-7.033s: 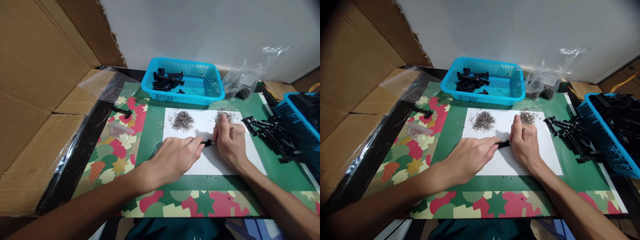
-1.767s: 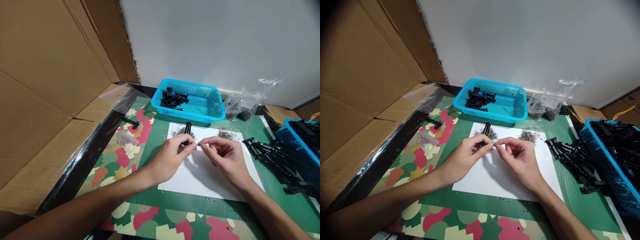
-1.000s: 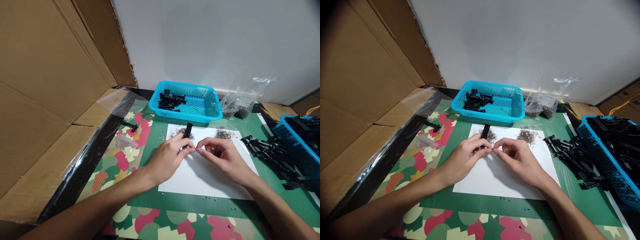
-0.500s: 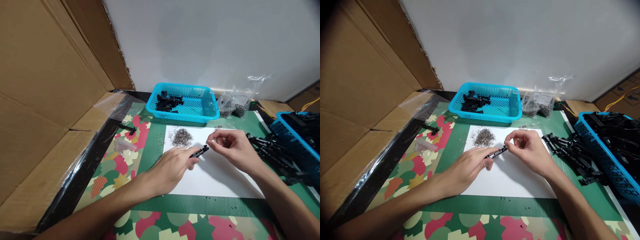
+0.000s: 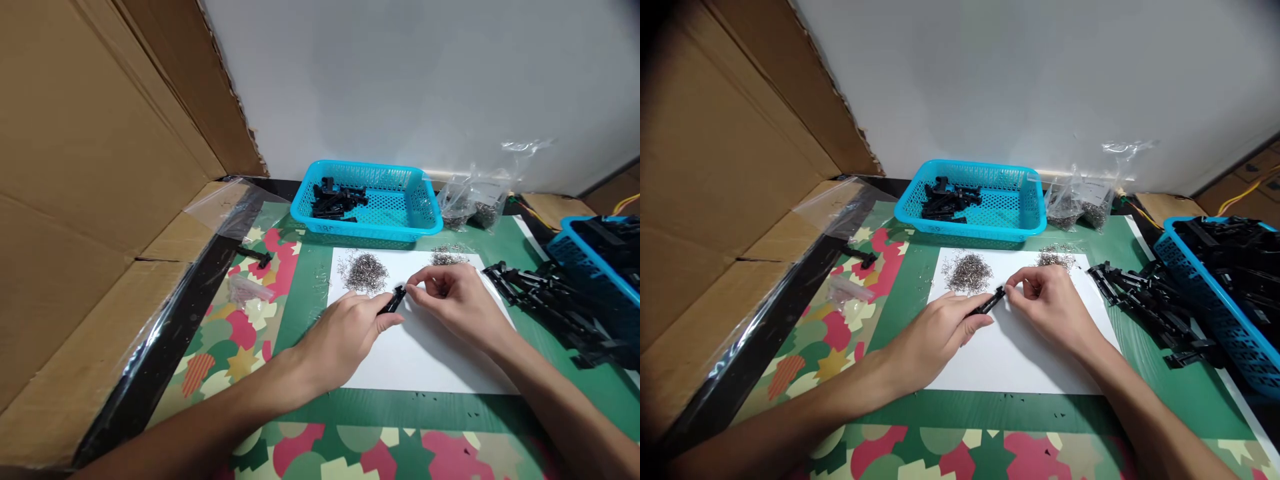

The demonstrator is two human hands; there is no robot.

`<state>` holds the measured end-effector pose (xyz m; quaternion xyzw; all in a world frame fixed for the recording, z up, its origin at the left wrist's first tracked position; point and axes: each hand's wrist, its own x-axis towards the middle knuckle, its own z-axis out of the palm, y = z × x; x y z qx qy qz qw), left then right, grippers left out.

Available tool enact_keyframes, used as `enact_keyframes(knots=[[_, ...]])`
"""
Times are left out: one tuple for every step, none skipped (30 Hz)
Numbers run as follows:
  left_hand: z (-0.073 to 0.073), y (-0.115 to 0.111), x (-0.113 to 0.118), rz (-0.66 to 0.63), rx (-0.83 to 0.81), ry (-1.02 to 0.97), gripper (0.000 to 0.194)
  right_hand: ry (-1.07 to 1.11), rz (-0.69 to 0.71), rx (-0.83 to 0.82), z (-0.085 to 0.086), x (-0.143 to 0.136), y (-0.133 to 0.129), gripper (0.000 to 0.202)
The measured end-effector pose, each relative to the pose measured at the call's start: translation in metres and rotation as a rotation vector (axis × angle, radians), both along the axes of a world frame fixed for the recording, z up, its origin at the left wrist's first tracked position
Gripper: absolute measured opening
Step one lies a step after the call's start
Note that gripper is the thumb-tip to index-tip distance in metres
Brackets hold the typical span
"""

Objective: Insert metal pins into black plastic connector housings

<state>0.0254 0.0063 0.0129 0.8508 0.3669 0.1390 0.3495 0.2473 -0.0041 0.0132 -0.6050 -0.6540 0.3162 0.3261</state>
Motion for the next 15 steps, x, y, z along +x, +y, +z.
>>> enact_keyframes(knots=[[-0.0017, -0.0001, 0.0003, -0.002, 0.011, 0.006, 0.033, -0.010, -0.001, 0.008, -0.0005, -0.0009, -0.0003, 0.027], [-0.0035, -0.0004, 0.0004, -0.002, 0.022, 0.012, 0.033, -0.022, -0.002, 0.017, -0.0011, -0.0016, -0.0007, 0.028], [-0.0051, -0.0008, 0.0005, 0.001, 0.030, 0.013, 0.034, -0.035, -0.001, 0.026, -0.0015, -0.0020, -0.0011, 0.027], [-0.0064, -0.0012, 0.0004, 0.004, 0.037, 0.009, 0.035, -0.050, 0.001, 0.035, -0.0019, -0.0022, -0.0015, 0.027], [-0.0073, -0.0016, 0.0002, 0.007, 0.041, 0.001, 0.035, -0.064, 0.004, 0.045, -0.0021, -0.0021, -0.0020, 0.026], [-0.0078, -0.0020, -0.0001, 0.010, 0.043, -0.011, 0.035, -0.078, 0.009, 0.055, -0.0024, -0.0020, -0.0025, 0.025], [-0.0080, -0.0023, -0.0003, 0.013, 0.043, -0.024, 0.035, -0.089, 0.016, 0.066, -0.0026, -0.0017, -0.0031, 0.024], [-0.0079, -0.0026, -0.0005, 0.014, 0.038, -0.033, 0.035, -0.100, 0.024, 0.077, -0.0030, -0.0013, -0.0037, 0.023], [-0.0077, -0.0027, -0.0007, 0.013, 0.031, -0.035, 0.036, -0.109, 0.033, 0.087, -0.0035, -0.0010, -0.0042, 0.022], [-0.0074, -0.0028, -0.0008, 0.012, 0.025, -0.033, 0.037, -0.118, 0.042, 0.095, -0.0041, -0.0007, -0.0047, 0.021], [-0.0073, -0.0028, -0.0008, 0.010, 0.020, -0.029, 0.037, -0.126, 0.052, 0.101, -0.0048, -0.0004, -0.0050, 0.020], [-0.0074, -0.0028, -0.0007, 0.004, 0.018, -0.025, 0.037, -0.133, 0.062, 0.105, -0.0057, -0.0001, -0.0052, 0.019], [-0.0076, -0.0029, -0.0007, -0.002, 0.019, -0.022, 0.037, -0.138, 0.071, 0.104, -0.0064, 0.0001, -0.0053, 0.018], [-0.0081, -0.0029, -0.0006, -0.008, 0.023, -0.020, 0.036, -0.139, 0.080, 0.099, -0.0070, 0.0003, -0.0053, 0.018], [-0.0088, -0.0030, -0.0005, -0.013, 0.030, -0.018, 0.034, -0.139, 0.089, 0.093, -0.0074, 0.0006, -0.0052, 0.017]])
